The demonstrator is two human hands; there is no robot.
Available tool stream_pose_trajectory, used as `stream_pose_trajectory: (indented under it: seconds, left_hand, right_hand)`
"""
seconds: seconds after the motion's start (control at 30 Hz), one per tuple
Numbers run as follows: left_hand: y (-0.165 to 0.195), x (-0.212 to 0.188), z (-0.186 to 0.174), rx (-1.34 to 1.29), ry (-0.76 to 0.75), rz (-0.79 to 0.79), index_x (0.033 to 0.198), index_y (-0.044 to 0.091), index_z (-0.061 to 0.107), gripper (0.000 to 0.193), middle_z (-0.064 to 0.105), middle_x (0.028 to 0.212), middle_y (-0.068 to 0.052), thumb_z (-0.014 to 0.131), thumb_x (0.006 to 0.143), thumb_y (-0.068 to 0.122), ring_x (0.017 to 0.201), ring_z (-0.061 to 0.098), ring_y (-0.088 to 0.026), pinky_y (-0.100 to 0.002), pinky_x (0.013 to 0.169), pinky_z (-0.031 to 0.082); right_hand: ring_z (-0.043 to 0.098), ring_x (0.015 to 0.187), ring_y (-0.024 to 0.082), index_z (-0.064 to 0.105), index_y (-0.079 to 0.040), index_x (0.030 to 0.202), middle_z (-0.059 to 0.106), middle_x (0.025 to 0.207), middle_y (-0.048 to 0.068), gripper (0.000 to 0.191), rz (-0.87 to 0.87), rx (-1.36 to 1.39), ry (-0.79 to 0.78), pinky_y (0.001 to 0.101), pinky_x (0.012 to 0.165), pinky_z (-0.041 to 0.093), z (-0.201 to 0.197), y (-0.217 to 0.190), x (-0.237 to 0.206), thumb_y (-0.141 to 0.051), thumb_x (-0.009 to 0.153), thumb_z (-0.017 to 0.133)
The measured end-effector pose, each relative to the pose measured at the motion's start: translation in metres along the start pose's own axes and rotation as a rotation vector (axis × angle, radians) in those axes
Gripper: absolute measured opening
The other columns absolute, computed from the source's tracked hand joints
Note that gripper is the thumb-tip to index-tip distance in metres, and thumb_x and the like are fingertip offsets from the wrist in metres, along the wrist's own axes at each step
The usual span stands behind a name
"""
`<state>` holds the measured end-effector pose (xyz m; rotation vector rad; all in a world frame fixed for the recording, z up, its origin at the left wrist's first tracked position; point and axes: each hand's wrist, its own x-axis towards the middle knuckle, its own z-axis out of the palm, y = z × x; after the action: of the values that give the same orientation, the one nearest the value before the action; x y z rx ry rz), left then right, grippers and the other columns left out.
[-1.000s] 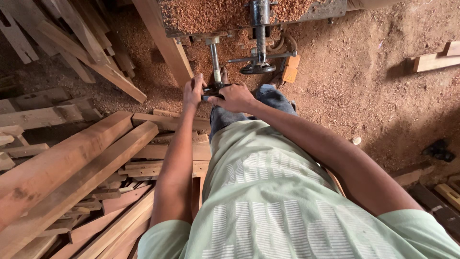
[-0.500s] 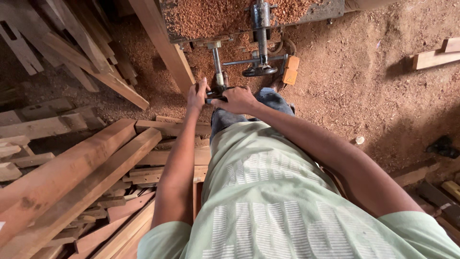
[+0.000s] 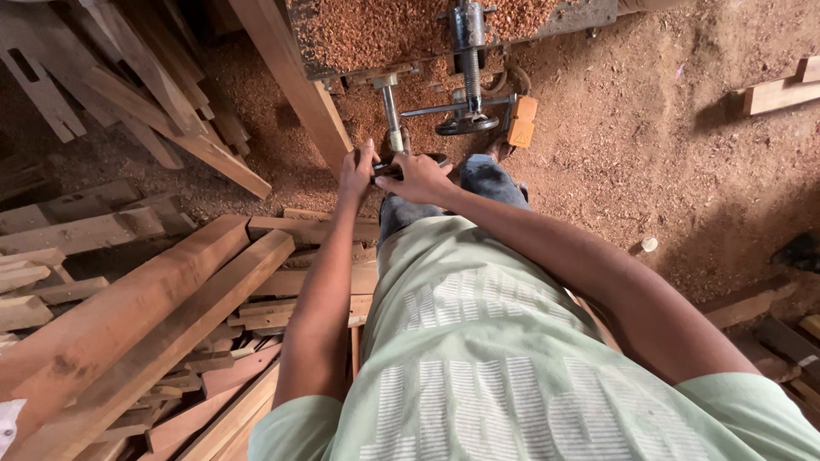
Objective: The person stands at a bench-mounted machine and repeatedly pulls its lever handle down and releases it, cycling the machine's spindle. They occasionally turn the machine's hand wheel, step around the machine, and resume pulling the lever.
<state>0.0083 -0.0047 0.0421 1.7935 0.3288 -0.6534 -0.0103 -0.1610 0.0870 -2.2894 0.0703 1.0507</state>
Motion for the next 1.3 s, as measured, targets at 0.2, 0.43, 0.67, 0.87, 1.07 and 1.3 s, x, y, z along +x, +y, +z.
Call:
stream_pose_trajectory:
  seconds: [0.2,0.43,0.67,0.87,1.07,1.3]
  left_hand:
    - [0.003,-0.002,0.001,0.008,0.025,0.003,0.08,0.005,0.067,0.06,0.054,0.062,-0.002,0.049,0.101,0.058,0.062,0.056,-0.016,-0.034,0.061,0.044]
    - [0.002,0.0,0.003,-0.005,0.042,0.049,0.08,0.004,0.067,0.06,0.054,0.063,-0.003,0.05,0.102,0.057,0.061,0.056,-0.016,-0.033,0.06,0.044]
    - [0.007,-0.003,0.003,0.111,0.089,0.114,0.078,0.002,0.066,0.063,0.067,0.073,-0.012,0.047,0.103,0.057,0.071,0.064,-0.025,-0.039,0.071,0.05]
    - [0.012,-0.005,0.006,0.143,0.089,0.113,0.077,0.003,0.065,0.064,0.066,0.073,-0.013,0.043,0.105,0.057,0.07,0.063,-0.028,-0.041,0.07,0.051]
    - [0.012,-0.004,0.008,0.161,0.081,0.059,0.075,0.006,0.062,0.062,0.065,0.073,-0.012,0.041,0.105,0.056,0.067,0.063,-0.028,-0.041,0.067,0.051]
    - [0.01,-0.006,0.009,0.149,0.148,0.15,0.083,0.004,0.067,0.062,0.07,0.079,-0.017,0.043,0.102,0.057,0.076,0.069,-0.033,-0.047,0.073,0.052]
  right_hand:
    - [0.073,0.093,0.04,0.072,-0.006,0.11,0.074,0.091,0.021,0.06,-0.053,0.053,0.063,0.0568,0.089,0.053,0.004,0.004,0.0,-0.061,0.085,0.071]
    - [0.073,0.096,0.039,0.071,-0.007,0.113,0.075,0.093,0.021,0.063,-0.031,0.031,0.053,0.0622,0.09,0.05,0.003,0.007,0.0,-0.063,0.085,0.07]
    - [0.073,0.098,0.037,0.071,-0.011,0.117,0.075,0.096,0.017,0.07,0.028,0.016,0.048,0.0635,0.086,0.05,0.006,0.013,0.002,-0.069,0.078,0.07]
    - [0.074,0.096,0.035,0.069,-0.011,0.12,0.076,0.096,0.016,0.07,0.013,0.003,0.024,0.0626,0.084,0.049,0.006,0.017,0.004,-0.07,0.082,0.068]
    - [0.073,0.095,0.035,0.069,-0.012,0.122,0.076,0.096,0.016,0.07,0.023,-0.012,0.013,0.0623,0.082,0.049,0.003,0.016,0.003,-0.069,0.082,0.068]
    - [0.073,0.093,0.034,0.07,-0.01,0.118,0.075,0.095,0.015,0.068,-0.014,0.001,0.034,0.0565,0.082,0.053,0.003,0.017,0.004,-0.068,0.082,0.071]
